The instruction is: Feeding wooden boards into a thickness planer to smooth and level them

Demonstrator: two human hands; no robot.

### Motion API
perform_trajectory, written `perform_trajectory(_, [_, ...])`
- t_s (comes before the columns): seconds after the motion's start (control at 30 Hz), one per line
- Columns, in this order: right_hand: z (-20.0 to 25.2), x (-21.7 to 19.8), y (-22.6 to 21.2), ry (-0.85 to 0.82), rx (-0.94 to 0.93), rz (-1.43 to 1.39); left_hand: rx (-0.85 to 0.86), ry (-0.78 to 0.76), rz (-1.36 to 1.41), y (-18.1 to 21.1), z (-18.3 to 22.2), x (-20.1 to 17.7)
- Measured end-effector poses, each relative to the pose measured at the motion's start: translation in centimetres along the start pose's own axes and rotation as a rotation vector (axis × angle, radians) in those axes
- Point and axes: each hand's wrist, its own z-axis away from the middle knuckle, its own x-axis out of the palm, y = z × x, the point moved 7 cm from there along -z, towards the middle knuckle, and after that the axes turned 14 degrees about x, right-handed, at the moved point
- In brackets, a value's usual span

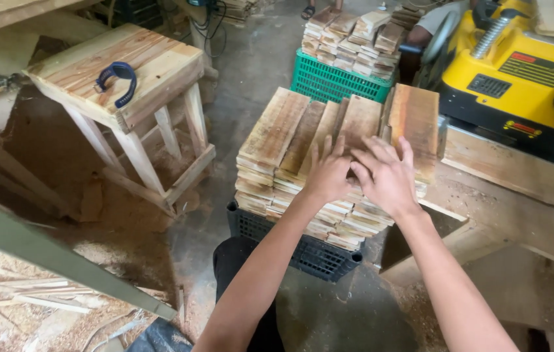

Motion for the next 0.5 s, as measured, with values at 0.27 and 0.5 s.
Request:
perform_trajectory(0.27, [6.2,-5.9,11.4,0.296,0.366,-0.215,0.518,0.746,0.084,12.5,-1.5,1.4])
perform_trajectory(0.5, [15.0,-2.5,26.0,0.054,0.964,-0.299,0.669,0.458,0.141,20.9,-5.2,11.1])
